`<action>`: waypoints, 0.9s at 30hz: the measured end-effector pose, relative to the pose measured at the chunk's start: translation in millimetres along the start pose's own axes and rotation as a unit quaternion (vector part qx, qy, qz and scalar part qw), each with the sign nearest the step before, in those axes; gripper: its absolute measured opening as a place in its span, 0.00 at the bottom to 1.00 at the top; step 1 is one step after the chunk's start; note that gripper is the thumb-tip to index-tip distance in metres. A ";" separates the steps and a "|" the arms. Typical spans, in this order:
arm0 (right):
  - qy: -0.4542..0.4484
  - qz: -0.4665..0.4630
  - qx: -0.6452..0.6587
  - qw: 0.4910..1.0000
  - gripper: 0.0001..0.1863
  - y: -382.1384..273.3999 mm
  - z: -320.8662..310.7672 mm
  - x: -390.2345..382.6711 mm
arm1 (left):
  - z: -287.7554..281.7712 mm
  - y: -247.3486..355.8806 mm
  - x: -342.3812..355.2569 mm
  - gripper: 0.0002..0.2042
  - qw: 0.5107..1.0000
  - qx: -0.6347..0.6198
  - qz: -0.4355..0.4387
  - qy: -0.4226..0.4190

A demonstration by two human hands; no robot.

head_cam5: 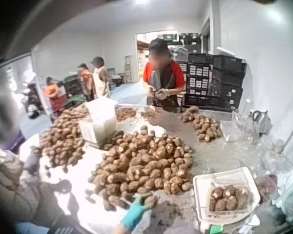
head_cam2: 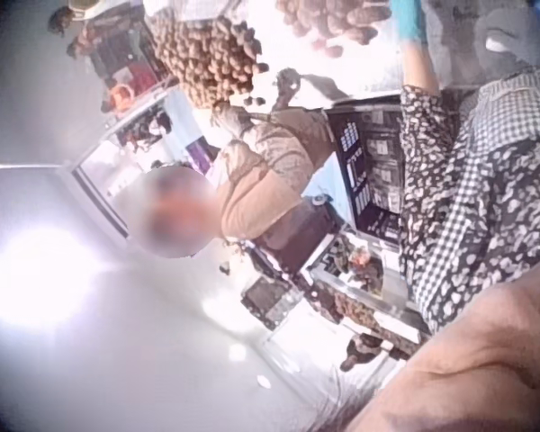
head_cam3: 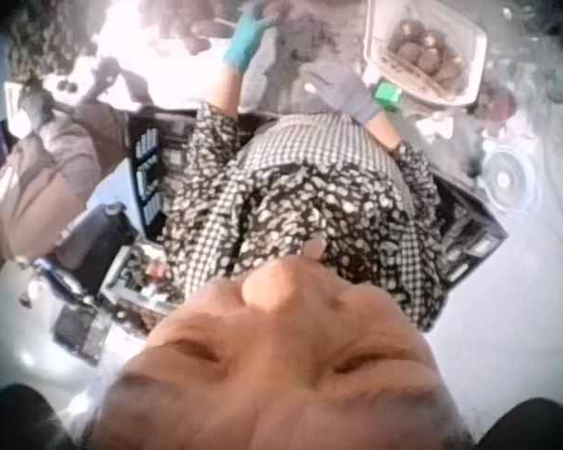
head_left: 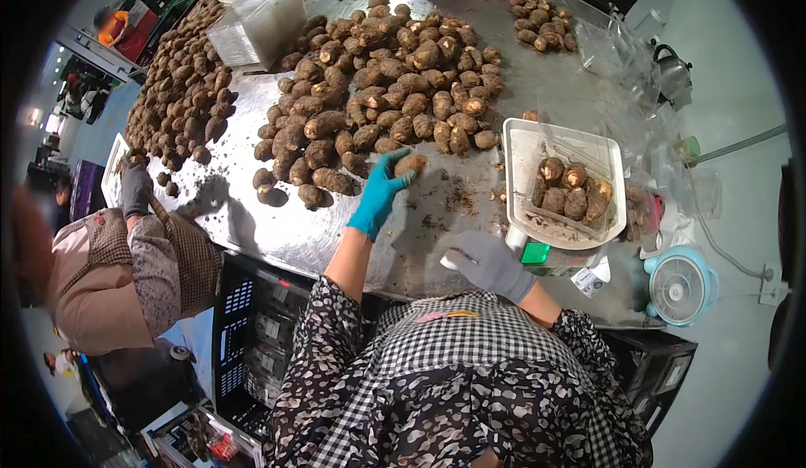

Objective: The person sorts brown root vegetables on a metal table, places them into a white tray on a digital scale, and transfers weighed portions into plastic bags. The person handles the vegetables by hand and uses a scale to measure weight before bagging.

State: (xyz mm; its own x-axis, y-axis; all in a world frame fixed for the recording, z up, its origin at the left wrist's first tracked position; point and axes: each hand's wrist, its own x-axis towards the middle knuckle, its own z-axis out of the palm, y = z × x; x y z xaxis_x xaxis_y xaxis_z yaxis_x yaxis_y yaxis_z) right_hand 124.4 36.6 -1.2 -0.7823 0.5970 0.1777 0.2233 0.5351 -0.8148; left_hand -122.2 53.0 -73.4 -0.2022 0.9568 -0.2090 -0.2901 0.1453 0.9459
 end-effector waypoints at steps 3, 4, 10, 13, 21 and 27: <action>0.124 0.074 -0.039 0.989 0.12 -7.0 -10.2 -3.2 | 28.4 -7.5 -24.1 0.37 0.980 -0.162 0.011 -0.118; 0.165 0.093 -0.035 0.981 0.12 -8.6 -13.2 -2.9 | 36.7 -8.7 -32.7 0.38 0.976 -0.170 0.008 -0.135; 0.228 0.121 -0.038 0.965 0.18 -12.4 -12.4 -2.4 | 61.9 9.1 -68.2 0.42 0.916 -0.322 -0.086 -0.225; 0.214 0.102 -0.103 0.966 0.30 -7.9 -10.3 -6.3 | 66.6 11.8 -78.7 0.41 0.905 -0.343 -0.128 -0.217; -0.024 0.209 -0.207 0.956 0.40 -3.2 1.9 -25.4 | 77.1 -18.6 -118.5 0.24 0.937 -0.236 -0.231 -0.112; 0.049 0.167 -0.214 0.961 0.22 9.5 13.6 -34.7 | 60.8 -37.4 -114.7 0.21 0.940 -0.167 -0.213 -0.209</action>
State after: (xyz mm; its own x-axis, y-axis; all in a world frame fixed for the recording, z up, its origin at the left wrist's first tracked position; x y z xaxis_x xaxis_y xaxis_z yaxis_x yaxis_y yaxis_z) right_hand 145.7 12.8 -22.7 -0.5716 0.8204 0.0139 0.6873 0.4879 -0.5382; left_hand -31.2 -46.9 -69.7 0.3628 0.8555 -0.3695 -0.5530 0.5168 0.6535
